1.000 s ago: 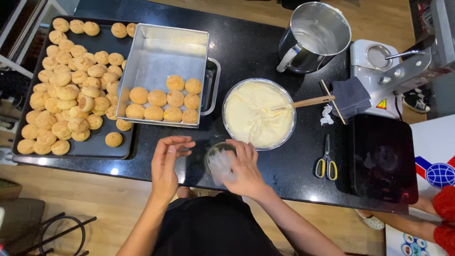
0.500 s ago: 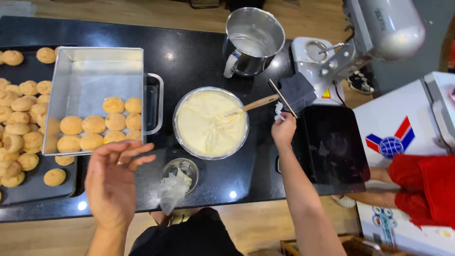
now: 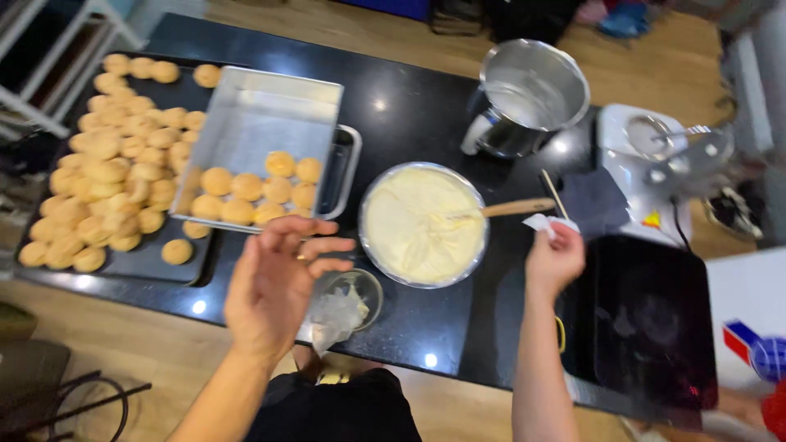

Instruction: Filling choux pastries with cream using a piping bag.

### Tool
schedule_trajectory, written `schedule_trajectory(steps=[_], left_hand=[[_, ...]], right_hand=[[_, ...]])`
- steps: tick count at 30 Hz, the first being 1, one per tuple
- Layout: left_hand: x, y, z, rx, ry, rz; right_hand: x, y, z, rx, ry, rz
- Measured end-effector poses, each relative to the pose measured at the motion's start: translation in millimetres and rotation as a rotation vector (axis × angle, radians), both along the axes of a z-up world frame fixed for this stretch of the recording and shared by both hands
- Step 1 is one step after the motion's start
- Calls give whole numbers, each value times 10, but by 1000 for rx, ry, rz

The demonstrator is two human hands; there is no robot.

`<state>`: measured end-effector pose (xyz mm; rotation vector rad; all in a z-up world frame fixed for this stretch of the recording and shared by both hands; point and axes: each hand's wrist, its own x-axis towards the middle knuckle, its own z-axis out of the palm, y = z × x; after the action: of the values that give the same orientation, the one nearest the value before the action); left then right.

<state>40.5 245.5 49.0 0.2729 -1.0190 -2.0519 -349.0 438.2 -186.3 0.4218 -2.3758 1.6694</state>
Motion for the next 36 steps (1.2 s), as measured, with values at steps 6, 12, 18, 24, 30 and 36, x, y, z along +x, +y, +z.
schedule_trajectory(steps=[6,12,18,24,30,36], left_hand=[[-141,116,110,25,56,-152],[-245,248,121,-29,105,-247],[-227,330,102,-115,90,-215],[-230,360,127,-247,72,-159],[-161,318,123,-280,64,-195],[-19,191,237,-287,-5,-198]], right_hand=[[1637,-234,1794,-481,-174,516],[2063,-415,2195,-551,-328,1036],[2087,-462,2108,-478,-383,1122],[2169,-539,2305,-425,-123,1036],[2229,-634,2352,-324,-68,917],[2133,-708,2248,-261,216,713]])
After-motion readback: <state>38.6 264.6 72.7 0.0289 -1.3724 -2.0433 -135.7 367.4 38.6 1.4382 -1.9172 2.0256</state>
